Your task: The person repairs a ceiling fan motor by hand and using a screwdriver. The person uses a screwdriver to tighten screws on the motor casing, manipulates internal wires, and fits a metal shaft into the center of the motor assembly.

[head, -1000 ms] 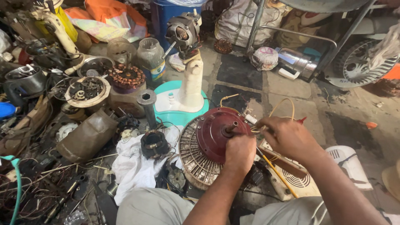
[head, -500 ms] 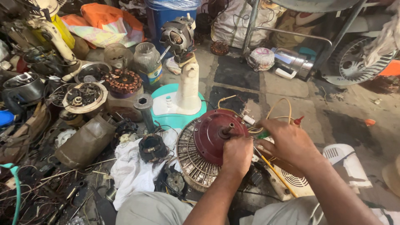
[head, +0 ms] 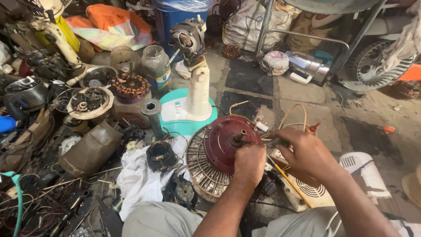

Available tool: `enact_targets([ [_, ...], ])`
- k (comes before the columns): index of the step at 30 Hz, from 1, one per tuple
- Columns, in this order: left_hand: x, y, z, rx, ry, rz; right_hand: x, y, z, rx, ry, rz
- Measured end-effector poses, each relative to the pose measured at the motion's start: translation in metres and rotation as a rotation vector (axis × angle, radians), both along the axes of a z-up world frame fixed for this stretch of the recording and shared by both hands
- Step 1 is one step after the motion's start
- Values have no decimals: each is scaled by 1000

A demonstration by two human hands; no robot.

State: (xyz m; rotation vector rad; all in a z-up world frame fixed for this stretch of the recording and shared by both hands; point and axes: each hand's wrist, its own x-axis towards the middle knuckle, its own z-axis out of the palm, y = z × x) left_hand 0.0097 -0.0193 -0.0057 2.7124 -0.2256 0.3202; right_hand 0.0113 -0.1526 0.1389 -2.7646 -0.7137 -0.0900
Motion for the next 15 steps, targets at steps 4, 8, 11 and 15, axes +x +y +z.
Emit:
enact_targets([
  [4, -4, 5, -2, -75, -204, -11, 4, -40, -37, 260, -25, -139],
  [8, 0, -3, -2, -19, -140, 19, -12, -86, -110, 403, -90, -477],
  [11, -1, -4, -3, 7, -214, 74, -39, -85, -170, 314, 16, -592],
  [15, -1, -2, -9, -36, -305, 10, -54, -63, -187, 59, 366, -599],
])
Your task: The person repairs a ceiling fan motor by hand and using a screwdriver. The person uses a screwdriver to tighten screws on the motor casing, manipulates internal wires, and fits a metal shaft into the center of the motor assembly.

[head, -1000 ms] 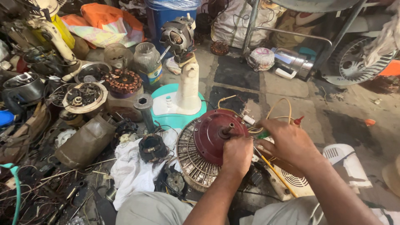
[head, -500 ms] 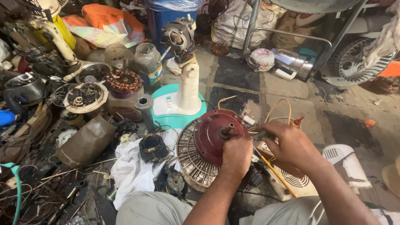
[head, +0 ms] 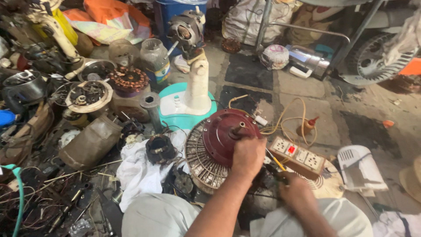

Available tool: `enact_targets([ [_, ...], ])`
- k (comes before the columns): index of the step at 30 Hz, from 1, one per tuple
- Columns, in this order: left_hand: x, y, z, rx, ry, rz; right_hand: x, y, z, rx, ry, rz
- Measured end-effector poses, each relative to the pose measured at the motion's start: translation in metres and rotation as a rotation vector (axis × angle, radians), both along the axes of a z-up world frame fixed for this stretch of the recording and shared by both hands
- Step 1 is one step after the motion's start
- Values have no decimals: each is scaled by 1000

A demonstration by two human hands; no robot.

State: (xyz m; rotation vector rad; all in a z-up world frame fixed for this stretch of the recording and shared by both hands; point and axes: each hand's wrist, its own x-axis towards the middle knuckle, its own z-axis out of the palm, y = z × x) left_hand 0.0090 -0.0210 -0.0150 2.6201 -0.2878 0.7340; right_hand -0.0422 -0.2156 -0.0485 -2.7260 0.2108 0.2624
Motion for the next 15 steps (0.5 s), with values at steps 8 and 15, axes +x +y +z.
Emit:
enact_targets([
  [8, 6, -3, 1, 18, 87, 14, -17, 31, -7, -222, 261, 443],
  [15, 9, -6, 3, 37, 107, 27, -12, 27, -14, -121, 223, 367],
])
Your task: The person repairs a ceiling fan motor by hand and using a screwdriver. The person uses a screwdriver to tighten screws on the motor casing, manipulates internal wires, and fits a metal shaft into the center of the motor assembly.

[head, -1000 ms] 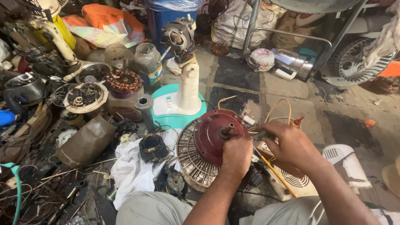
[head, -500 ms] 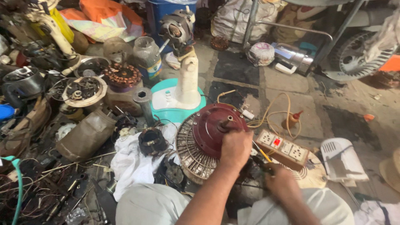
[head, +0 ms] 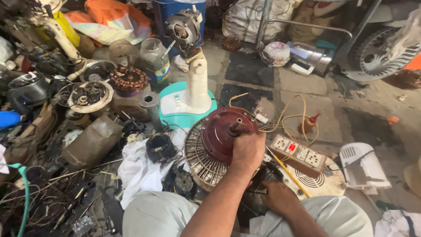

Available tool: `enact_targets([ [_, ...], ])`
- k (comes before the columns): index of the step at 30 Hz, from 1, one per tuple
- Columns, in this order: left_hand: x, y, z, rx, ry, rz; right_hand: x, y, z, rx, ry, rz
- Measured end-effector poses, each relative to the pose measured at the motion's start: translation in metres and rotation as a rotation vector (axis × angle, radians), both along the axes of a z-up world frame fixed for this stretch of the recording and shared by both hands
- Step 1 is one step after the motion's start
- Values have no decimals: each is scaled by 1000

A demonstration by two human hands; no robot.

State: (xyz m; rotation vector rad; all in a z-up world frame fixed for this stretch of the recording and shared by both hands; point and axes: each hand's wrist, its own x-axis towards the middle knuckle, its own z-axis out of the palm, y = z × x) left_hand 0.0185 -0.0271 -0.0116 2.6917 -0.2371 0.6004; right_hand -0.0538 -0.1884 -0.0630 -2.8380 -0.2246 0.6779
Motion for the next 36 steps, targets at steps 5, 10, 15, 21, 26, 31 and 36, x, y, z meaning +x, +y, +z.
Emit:
enact_targets([
  [5, 1, -7, 1, 73, -18, 77, 1, 1, 6, -45, 28, 27],
  [10, -2, -9, -4, 173, -80, 91, 3, 1, 3, -15, 20, 2],
  [15, 17, -26, -33, 212, -83, 147, 6, -1, 2, 39, 12, 49],
  [21, 42, -41, -48, 584, 325, -9, 4, -4, -2, 64, 6, 27],
  [26, 33, -27, -36, 592, -3, 102, 4, -1, 6, 65, 5, 1],
  [31, 34, -22, -42, 466, -28, 25, -1, 4, 17, 69, -7, -21],
  [36, 32, -4, -10, 261, 221, -63, 10, -3, 8, 84, -150, -97],
])
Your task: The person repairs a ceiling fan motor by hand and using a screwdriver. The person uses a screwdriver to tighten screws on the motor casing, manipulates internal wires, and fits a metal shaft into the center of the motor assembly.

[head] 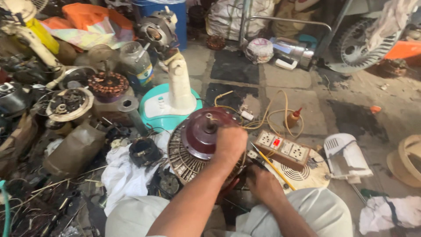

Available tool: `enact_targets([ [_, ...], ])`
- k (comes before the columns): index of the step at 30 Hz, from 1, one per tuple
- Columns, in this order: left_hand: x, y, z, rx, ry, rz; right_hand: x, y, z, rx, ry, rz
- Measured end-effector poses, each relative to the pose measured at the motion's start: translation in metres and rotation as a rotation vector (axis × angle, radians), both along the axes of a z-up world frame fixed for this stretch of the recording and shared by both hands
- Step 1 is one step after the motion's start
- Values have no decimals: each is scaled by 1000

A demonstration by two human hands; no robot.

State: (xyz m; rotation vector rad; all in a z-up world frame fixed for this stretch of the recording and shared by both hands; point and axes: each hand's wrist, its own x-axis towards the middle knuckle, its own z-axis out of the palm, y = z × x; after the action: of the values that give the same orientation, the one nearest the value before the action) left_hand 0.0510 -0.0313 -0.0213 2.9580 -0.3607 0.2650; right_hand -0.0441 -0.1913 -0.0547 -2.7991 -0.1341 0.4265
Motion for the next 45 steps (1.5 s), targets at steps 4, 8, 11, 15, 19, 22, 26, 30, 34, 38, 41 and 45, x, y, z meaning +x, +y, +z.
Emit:
enact_targets([
  [4, -45, -6, 34, -445, -61, -67, 9, -5, -12, 829, 90, -399],
  [8, -121, -32, 35, -689, 113, -244, 1, -6, -20, 1767, 575, -847],
  [11, -139, -37, 32, -590, -55, -362, -7, -13, -34, 1813, 545, -864],
  [15, -145, -21, 27, -700, -266, -384, 24, -37, -43, 2036, 593, -813],
  [19, -121, 24, 27, -680, -481, -125, 130, -72, -13, 1898, 179, -1108],
  [22, -86, 62, 40, -624, -424, 187, 184, -53, -15, 1573, 232, -889],
  [26, -36, 89, 51, -442, -306, 247, 219, -27, -40, 685, 174, -390],
  [30, -4, 89, 42, -378, -230, 290, 232, -3, -79, 92, 71, 97],
  [34, 2, 96, 32, -415, -249, 290, 252, 14, -103, -16, 95, 265],
  [38, 9, 102, 29, -481, -126, 383, 251, 14, -118, -164, 30, 403],
  [41, 12, 104, 31, -490, -140, 368, 253, 22, -110, -187, 61, 336],
  [45, 11, 107, 30, -512, -164, 313, 237, 25, -83, 0, 106, 242],
])
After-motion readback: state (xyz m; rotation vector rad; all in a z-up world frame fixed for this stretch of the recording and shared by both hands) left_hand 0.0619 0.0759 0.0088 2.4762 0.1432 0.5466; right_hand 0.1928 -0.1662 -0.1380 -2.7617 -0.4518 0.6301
